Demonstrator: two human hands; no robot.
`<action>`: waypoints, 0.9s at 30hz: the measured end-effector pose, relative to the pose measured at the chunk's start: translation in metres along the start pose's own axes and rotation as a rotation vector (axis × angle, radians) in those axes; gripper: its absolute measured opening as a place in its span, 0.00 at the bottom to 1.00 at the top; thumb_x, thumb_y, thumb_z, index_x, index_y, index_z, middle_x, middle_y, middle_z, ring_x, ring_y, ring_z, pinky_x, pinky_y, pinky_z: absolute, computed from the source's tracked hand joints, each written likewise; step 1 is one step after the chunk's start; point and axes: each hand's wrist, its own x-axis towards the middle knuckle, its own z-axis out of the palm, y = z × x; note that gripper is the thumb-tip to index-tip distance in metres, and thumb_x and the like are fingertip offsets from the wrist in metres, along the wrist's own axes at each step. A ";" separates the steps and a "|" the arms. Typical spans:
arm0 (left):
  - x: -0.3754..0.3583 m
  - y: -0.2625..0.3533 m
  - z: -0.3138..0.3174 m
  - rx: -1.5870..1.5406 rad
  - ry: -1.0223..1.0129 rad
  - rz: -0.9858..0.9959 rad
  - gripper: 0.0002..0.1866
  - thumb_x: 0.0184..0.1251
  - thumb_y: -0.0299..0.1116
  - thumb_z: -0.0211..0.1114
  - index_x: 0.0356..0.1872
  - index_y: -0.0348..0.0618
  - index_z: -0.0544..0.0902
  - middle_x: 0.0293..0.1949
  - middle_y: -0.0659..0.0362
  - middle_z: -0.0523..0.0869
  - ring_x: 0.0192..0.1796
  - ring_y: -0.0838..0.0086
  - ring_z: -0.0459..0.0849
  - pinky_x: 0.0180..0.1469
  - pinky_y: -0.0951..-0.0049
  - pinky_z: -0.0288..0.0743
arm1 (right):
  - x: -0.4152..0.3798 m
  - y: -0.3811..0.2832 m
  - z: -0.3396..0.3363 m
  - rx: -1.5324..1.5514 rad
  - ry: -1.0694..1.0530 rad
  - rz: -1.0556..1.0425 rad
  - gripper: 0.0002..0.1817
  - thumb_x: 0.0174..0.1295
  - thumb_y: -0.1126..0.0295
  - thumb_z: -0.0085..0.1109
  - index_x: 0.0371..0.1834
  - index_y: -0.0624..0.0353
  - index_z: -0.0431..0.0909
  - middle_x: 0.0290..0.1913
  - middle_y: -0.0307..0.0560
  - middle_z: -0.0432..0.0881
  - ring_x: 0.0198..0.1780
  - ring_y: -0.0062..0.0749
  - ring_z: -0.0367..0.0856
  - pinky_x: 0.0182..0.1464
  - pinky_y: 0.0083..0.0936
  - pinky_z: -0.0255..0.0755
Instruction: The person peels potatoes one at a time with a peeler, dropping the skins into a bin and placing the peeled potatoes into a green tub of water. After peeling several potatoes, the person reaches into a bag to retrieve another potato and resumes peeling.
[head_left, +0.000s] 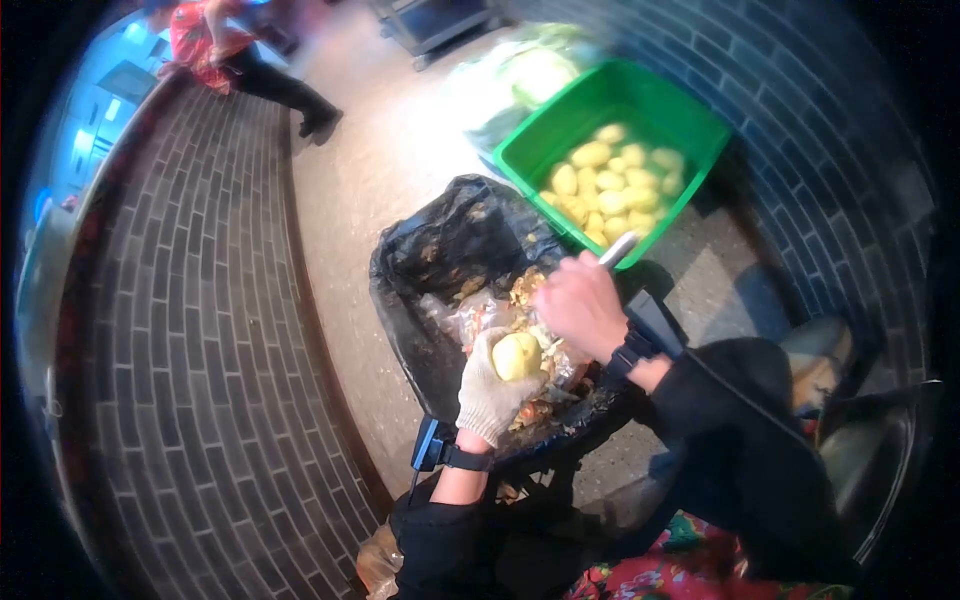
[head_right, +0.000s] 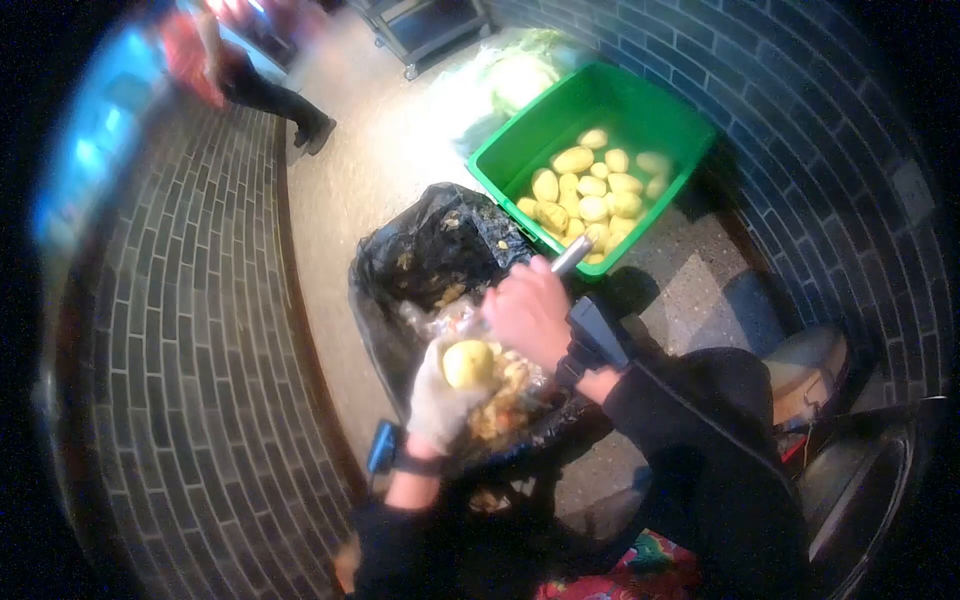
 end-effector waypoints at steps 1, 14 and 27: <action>-0.001 0.001 0.000 0.009 -0.002 0.008 0.37 0.39 0.34 0.82 0.54 0.41 0.74 0.45 0.51 0.84 0.47 0.60 0.84 0.52 0.65 0.77 | -0.003 0.011 0.006 -0.101 -0.048 0.041 0.19 0.61 0.67 0.54 0.10 0.55 0.74 0.17 0.43 0.77 0.28 0.37 0.75 0.37 0.36 0.65; -0.002 0.008 -0.006 0.248 0.198 0.263 0.34 0.37 0.29 0.80 0.52 0.44 0.77 0.48 0.51 0.83 0.52 0.55 0.82 0.56 0.63 0.76 | 0.009 -0.012 -0.013 -0.009 -0.024 0.033 0.17 0.59 0.69 0.55 0.12 0.56 0.77 0.18 0.43 0.78 0.29 0.40 0.75 0.40 0.37 0.65; 0.000 0.014 -0.005 0.247 0.215 0.310 0.32 0.36 0.28 0.81 0.49 0.42 0.78 0.47 0.50 0.83 0.51 0.53 0.82 0.55 0.61 0.75 | 0.003 -0.023 -0.013 0.228 0.118 0.086 0.15 0.59 0.72 0.56 0.12 0.55 0.73 0.18 0.43 0.74 0.28 0.39 0.74 0.37 0.35 0.64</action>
